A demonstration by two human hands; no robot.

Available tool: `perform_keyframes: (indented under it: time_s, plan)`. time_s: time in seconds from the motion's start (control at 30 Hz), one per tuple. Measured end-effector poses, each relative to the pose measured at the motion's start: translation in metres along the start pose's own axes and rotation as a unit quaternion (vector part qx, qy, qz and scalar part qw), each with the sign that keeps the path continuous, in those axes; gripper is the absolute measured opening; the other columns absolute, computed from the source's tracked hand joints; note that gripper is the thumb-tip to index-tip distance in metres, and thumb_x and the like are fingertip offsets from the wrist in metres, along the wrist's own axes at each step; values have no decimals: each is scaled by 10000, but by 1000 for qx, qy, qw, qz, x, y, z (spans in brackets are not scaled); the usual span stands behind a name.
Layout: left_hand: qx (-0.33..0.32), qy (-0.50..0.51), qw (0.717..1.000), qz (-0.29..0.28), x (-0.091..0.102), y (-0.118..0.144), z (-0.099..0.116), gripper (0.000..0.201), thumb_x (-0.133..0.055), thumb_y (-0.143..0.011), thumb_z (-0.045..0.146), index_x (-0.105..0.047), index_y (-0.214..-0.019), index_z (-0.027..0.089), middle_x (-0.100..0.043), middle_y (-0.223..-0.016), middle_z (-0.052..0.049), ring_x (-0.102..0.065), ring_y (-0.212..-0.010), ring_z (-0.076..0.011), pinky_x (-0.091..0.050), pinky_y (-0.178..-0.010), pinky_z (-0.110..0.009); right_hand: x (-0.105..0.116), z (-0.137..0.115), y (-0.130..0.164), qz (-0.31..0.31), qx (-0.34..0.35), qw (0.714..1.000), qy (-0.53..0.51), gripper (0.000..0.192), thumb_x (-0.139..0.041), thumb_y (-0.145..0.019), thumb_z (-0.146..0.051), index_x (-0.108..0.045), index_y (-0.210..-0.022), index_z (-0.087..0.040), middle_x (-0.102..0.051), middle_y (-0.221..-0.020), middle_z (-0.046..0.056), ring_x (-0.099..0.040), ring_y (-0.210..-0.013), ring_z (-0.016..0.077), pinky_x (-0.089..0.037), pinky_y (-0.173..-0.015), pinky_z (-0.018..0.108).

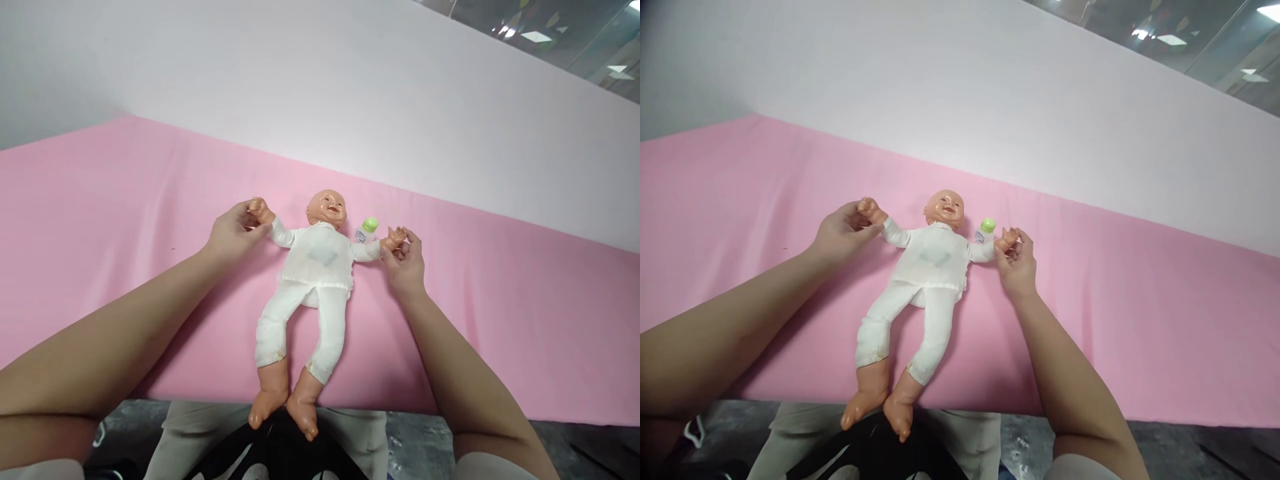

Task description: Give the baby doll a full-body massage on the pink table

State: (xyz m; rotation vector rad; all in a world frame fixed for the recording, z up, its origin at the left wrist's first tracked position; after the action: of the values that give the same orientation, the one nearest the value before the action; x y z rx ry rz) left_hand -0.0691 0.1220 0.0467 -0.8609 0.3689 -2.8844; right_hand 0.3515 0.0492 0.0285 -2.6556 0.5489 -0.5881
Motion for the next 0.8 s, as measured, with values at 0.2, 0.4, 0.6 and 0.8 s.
perform_keyframes:
  time_s: [0.2, 0.4, 0.6, 0.8]
  plan:
    - [-229, -138, 960, -78, -40, 41, 45, 512, -673, -916, 464, -728, -1371, 236, -813, -1218, -75, -757, -1094, -298, -584, -1006, -418, -51, -59, 39, -138, 194, 959, 155, 358, -736, -925, -320, -707, -1280, -292, -792, -1260, 85, -751, -1100, 297, -635, -994, 521]
    - [-359, -178, 910, -104, -62, 53, 49, 393, -577, -989, 354, -796, -1292, 233, -834, -1173, -81, -772, -1085, -295, -605, -973, -430, -74, -68, 53, -181, 326, 911, 175, 280, -633, -1012, -213, -765, -1252, -271, -802, -1306, 86, -747, -1165, 285, -592, -1069, 558]
    - [-212, -98, 970, -60, -40, 35, 39, 408, -682, -935, 480, -778, -1273, 273, -831, -1155, -47, -770, -1000, -268, -612, -910, -381, -43, -33, 28, -72, 129, 986, 81, 428, -787, -926, -399, -704, -1332, -294, -807, -1225, 70, -774, -957, 254, -666, -906, 468]
    - [58, 41, 997, 15, -3, -3, -17, 453, -756, -822, 356, -679, -1250, 229, -795, -1002, -35, -752, -843, -218, -613, -797, -337, 0, 16, -4, 22, -32, 996, -84, 710, -782, -916, -563, -494, -1478, -237, -752, -1356, 144, -772, -1101, 239, -665, -906, 389]
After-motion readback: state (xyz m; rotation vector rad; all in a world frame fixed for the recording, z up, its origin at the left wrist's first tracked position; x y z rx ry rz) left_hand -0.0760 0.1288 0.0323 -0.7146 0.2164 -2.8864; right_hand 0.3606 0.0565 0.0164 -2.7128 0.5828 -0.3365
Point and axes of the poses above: each hand's wrist, its own y-axis away from the middle knuckle, its own x-axis out of the back of the hand, z = x × y, the point moved 8 cm from there along -y, towards the middle knuckle
